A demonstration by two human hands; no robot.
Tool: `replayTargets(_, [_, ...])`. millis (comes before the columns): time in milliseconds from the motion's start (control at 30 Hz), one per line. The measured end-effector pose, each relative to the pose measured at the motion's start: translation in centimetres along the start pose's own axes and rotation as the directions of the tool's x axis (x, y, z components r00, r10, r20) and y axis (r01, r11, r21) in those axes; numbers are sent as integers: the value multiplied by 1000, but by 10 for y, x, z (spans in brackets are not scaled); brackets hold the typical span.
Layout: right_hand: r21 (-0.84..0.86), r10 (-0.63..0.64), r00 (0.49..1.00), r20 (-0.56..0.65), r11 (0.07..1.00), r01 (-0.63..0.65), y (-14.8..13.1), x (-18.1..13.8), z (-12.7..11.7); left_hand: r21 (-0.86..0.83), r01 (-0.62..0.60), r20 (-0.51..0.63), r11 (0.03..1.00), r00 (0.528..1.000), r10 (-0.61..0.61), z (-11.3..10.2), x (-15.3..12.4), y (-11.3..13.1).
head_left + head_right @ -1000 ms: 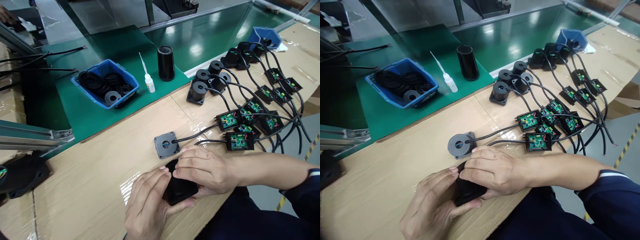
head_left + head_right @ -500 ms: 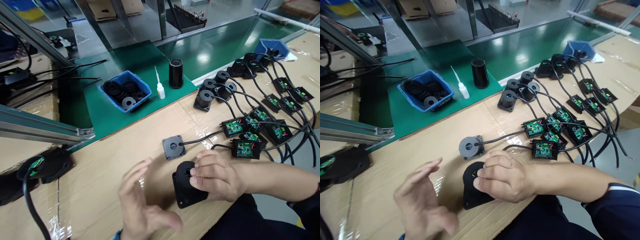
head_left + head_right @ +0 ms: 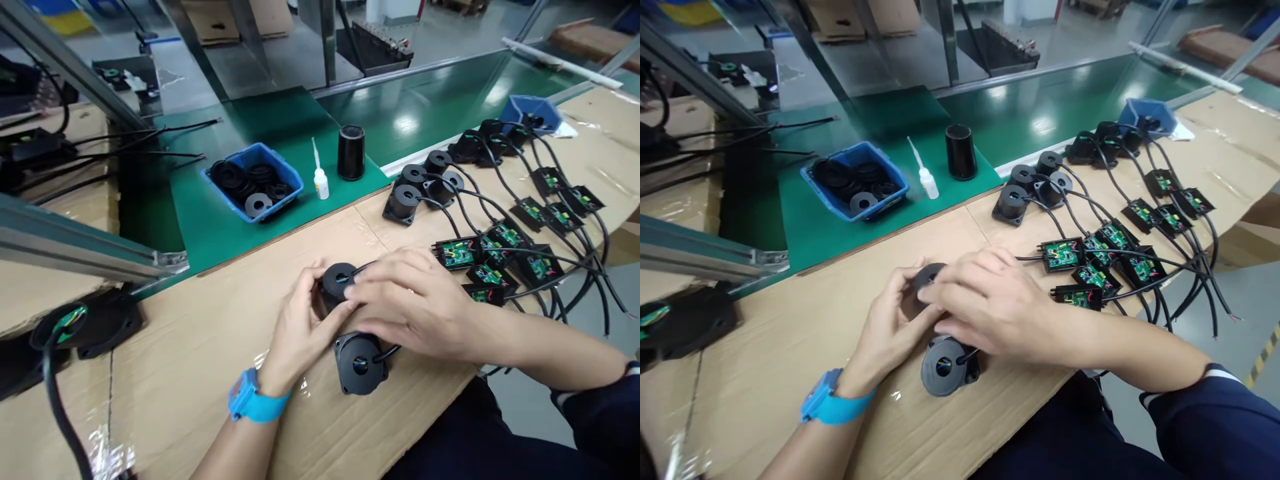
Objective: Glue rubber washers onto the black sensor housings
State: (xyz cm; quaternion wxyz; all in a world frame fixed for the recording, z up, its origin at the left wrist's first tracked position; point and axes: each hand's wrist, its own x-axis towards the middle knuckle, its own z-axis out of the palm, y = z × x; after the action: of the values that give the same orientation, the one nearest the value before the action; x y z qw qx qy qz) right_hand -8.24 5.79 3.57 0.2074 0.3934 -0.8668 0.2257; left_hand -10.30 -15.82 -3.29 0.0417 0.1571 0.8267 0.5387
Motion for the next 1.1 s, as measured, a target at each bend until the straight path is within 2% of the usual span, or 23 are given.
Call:
replayTargets(133, [66, 42, 999, 9, 997, -43, 16, 5, 2, -68, 35, -72, 997, 997, -40, 2, -6, 23])
replayTargets(333, [100, -13, 998, -67, 995, 19, 13, -3, 11, -173, 64, -137, 983, 987, -89, 13, -19, 54])
replayTargets(533, [72, -19, 993, -117, 997, 27, 9, -4, 13, -115, 11, -212, 993, 977, -35, 20, -25, 56])
replayTargets(733, [69, -96, 967, -238, 991, 116, 11, -5, 16, -109, -88, -200, 990, 978, 65, 21, -23, 60])
replayTargets(1100, [105, -142, 961, -237, 980, 170, 12, -8, 13, -88, -142, -226, 986, 967, 119, 21, -24, 65])
